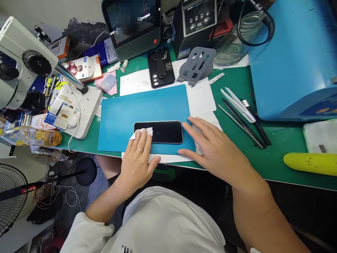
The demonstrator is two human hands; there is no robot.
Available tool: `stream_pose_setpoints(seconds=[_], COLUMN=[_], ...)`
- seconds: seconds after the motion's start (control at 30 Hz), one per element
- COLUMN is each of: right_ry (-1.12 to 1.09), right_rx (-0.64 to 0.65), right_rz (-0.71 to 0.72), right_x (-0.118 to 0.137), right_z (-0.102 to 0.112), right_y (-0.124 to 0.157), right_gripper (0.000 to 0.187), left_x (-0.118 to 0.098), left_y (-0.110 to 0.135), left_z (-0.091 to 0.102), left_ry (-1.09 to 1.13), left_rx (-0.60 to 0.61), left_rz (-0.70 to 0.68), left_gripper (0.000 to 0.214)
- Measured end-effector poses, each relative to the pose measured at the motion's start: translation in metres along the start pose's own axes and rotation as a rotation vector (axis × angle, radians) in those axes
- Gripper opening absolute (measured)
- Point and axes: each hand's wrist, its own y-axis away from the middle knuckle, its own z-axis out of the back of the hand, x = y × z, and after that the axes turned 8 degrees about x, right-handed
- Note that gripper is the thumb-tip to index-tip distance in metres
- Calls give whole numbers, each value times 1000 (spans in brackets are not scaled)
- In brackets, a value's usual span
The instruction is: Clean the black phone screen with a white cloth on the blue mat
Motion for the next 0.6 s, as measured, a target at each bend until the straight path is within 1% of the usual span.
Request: stream_pose_setpoints(seconds=[0.2,0.47,0.6], right_ry=[10,-16,-22], right_rx=[-19,-40,-29], right_rz=[26,27,20], right_x=[1,0,0], right_z=[1,1,1], right_y=[-1,-1,-2], right_gripper=[80,83,83], left_x=[-4,5,8], left_y=[-18,-19,-23], left_z=[2,4,5], left_ry=[22,28,22], left_rx=[-3,-4,4], left_rz=[-21,-25,-23], left_gripper=[62,55,54])
